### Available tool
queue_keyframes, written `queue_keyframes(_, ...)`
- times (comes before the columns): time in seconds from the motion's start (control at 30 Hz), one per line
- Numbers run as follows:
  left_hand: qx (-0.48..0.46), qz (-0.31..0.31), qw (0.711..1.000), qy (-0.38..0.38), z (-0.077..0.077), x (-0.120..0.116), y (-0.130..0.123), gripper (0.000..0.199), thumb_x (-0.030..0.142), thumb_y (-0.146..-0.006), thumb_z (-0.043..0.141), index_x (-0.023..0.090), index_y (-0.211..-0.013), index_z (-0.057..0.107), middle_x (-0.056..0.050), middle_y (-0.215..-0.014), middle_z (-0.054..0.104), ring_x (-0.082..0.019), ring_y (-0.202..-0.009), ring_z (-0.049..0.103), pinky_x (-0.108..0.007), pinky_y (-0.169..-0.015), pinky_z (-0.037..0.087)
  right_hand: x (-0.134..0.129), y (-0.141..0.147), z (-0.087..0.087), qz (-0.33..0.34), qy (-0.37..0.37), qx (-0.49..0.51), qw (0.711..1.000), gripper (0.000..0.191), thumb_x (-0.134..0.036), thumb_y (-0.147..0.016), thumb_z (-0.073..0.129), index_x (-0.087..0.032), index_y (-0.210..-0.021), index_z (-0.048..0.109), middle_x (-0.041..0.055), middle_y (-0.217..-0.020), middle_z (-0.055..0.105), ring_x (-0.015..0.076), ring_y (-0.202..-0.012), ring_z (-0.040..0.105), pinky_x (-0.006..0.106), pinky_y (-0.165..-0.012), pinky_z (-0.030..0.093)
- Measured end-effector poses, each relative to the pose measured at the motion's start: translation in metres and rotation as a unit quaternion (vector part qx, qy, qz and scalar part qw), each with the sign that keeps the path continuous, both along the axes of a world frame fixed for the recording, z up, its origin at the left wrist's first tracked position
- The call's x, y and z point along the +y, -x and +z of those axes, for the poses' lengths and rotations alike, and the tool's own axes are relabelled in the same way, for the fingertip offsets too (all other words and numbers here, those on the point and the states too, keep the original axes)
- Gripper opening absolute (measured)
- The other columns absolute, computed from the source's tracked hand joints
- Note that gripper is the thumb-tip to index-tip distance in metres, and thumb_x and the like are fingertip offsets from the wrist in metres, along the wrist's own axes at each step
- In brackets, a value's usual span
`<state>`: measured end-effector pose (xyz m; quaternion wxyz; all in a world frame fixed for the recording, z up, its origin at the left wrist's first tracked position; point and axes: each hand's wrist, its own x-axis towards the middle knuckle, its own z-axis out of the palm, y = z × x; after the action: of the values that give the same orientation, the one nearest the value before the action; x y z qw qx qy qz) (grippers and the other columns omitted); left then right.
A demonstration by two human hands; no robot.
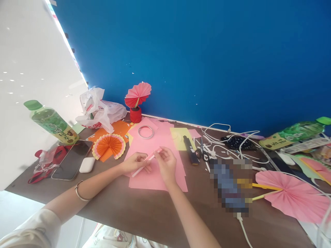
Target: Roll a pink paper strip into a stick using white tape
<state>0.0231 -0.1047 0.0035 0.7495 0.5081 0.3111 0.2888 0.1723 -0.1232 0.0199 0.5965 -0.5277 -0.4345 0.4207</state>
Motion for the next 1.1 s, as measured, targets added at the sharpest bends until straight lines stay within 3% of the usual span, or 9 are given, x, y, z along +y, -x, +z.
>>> queue_keyframes(0.2, -0.004, -0.007, 1.000, -0.009, 0.007, 0.003, 0.003, 0.039, 0.046, -0.074, 0.061, 0.011, -0.091, 0.055, -0.009, -0.072, 0.067, -0.016, -0.060, 0.065, -0.028, -0.058, 0.051, -0.002, -0.004, 0.005, 0.046, -0.005, -0.029, 0.999, 0.035, -0.037, -0.075, 0.061, -0.018, -0.104, 0.057, 0.0047, -0.080, 0.066, 0.0167, -0.070, 0.063, 0.033, -0.069, 0.052)
queue_keyframes(0.4, 0.033, -0.026, 0.998, -0.045, 0.009, 0.005, 0.005, 0.044, 0.048, -0.076, 0.056, 0.012, -0.101, 0.056, -0.009, -0.076, 0.067, -0.009, -0.044, 0.055, -0.019, -0.040, 0.038, 0.001, -0.008, 0.001, 0.065, -0.010, -0.030, 0.997, 0.030, -0.036, -0.071, 0.065, -0.017, -0.094, 0.062, 0.0080, -0.088, 0.068, 0.0194, -0.075, 0.064, 0.035, -0.070, 0.052)
queue_keyframes(0.6, 0.040, -0.017, 0.999, -0.032, 0.008, 0.004, 0.002, 0.050, 0.055, -0.080, 0.046, 0.011, -0.101, 0.055, -0.008, -0.069, 0.066, -0.010, -0.046, 0.058, -0.019, -0.044, 0.043, 0.001, -0.005, 0.003, 0.075, 0.011, -0.008, 0.997, 0.024, -0.034, -0.068, 0.067, -0.017, -0.085, 0.063, 0.0053, -0.075, 0.069, 0.0172, -0.066, 0.064, 0.032, -0.066, 0.051)
queue_keyframes(0.9, 0.028, -0.037, 0.998, -0.044, 0.003, 0.002, 0.002, 0.046, 0.052, -0.077, 0.053, 0.010, -0.094, 0.060, -0.008, -0.069, 0.065, -0.014, -0.055, 0.063, -0.026, -0.056, 0.051, 0.000, -0.007, -0.003, 0.057, 0.058, 0.022, 0.996, 0.013, -0.027, -0.061, 0.071, -0.016, -0.066, 0.067, -0.0010, -0.052, 0.058, 0.0123, -0.052, 0.053, 0.027, -0.056, 0.046)
queue_keyframes(1.1, 0.010, -0.028, 0.999, -0.018, 0.004, 0.004, 0.004, 0.043, 0.048, -0.073, 0.060, 0.008, -0.089, 0.061, -0.010, -0.071, 0.067, -0.014, -0.054, 0.063, -0.027, -0.055, 0.052, 0.003, -0.011, -0.006, 0.112, 0.044, 0.072, 0.990, 0.015, -0.030, -0.064, 0.068, -0.017, -0.071, 0.070, 0.0030, -0.063, 0.066, 0.0167, -0.060, 0.060, 0.032, -0.063, 0.049)
